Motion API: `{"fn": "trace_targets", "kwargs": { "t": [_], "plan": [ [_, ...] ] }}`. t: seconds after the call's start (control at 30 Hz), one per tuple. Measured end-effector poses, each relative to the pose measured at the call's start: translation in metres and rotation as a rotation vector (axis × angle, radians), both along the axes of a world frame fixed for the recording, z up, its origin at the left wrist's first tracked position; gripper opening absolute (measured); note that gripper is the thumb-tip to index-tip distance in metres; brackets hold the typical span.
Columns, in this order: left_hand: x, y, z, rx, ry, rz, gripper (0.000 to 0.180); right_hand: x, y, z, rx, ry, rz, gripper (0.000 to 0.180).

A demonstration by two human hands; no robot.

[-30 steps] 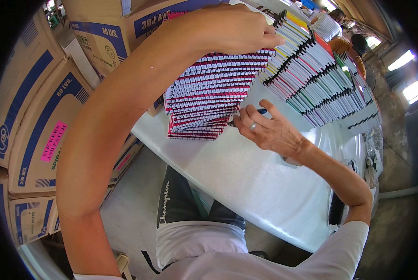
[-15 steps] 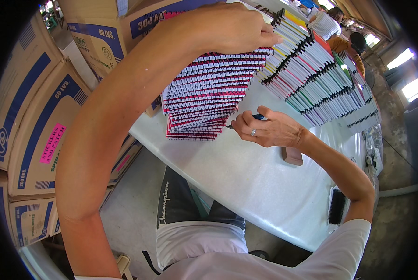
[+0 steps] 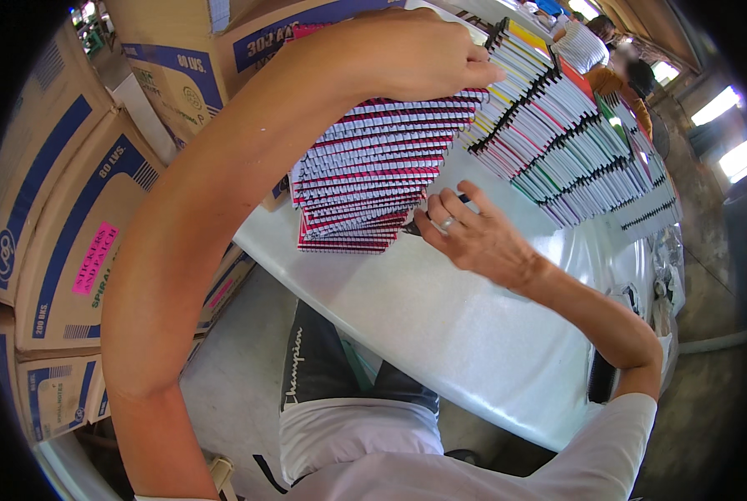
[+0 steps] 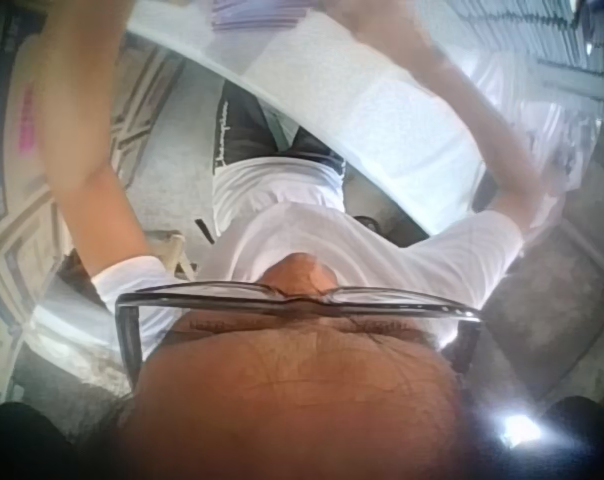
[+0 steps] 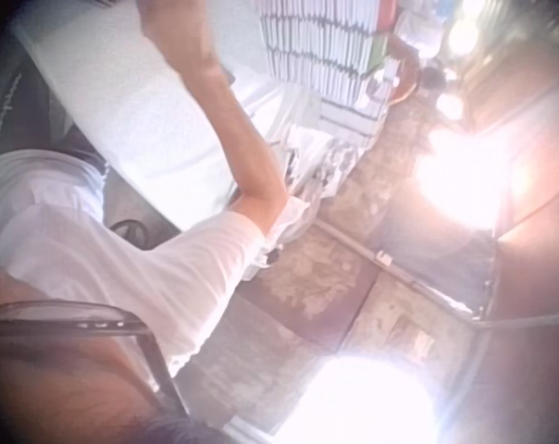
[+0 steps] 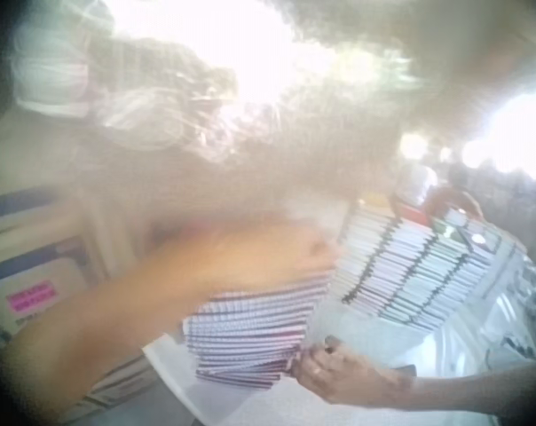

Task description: The person trims the excess spiral wire from the ends of notebooks using pliers and then bends the wire ends inward to secure the binding.

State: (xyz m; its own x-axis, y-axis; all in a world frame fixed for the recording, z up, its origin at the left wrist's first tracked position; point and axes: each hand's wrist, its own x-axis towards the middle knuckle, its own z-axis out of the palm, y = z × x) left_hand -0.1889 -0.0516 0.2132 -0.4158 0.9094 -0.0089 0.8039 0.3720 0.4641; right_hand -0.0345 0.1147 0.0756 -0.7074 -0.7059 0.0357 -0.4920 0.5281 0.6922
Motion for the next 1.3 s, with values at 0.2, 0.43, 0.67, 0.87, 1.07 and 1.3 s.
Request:
{"fn": "trace_targets", "kwargs": {
  "t": [0.2,0.43,0.67,0.87,1.07,1.3],
  "plan": [
    [0.003,-0.006,-0.001,0.078,-0.003,-0.056,0.05,-0.017,0.027,0.006,0.212,0.057,0.205,0.035],
    [-0.001,-0.001,-0.005,0.092,-0.059,-0.066,0.047,-0.02,0.028,0.004,0.214,0.097,0.27,0.029],
    [-0.017,0.014,-0.029,0.18,-0.28,-0.053,0.042,-0.022,0.023,0.005,0.251,0.098,0.317,0.035],
    [0.006,-0.001,-0.002,0.256,-0.266,-0.222,0.041,-0.012,0.016,0.002,0.086,-0.01,0.175,0.028],
    [-0.018,0.024,-0.005,0.616,0.328,-0.484,0.048,0.023,-0.049,-0.009,0.229,-0.064,-0.469,0.031],
    [-0.014,0.019,-0.007,0.433,0.367,-0.382,0.054,-0.01,0.056,0.007,0.106,0.126,0.196,0.041]
  ]
}}
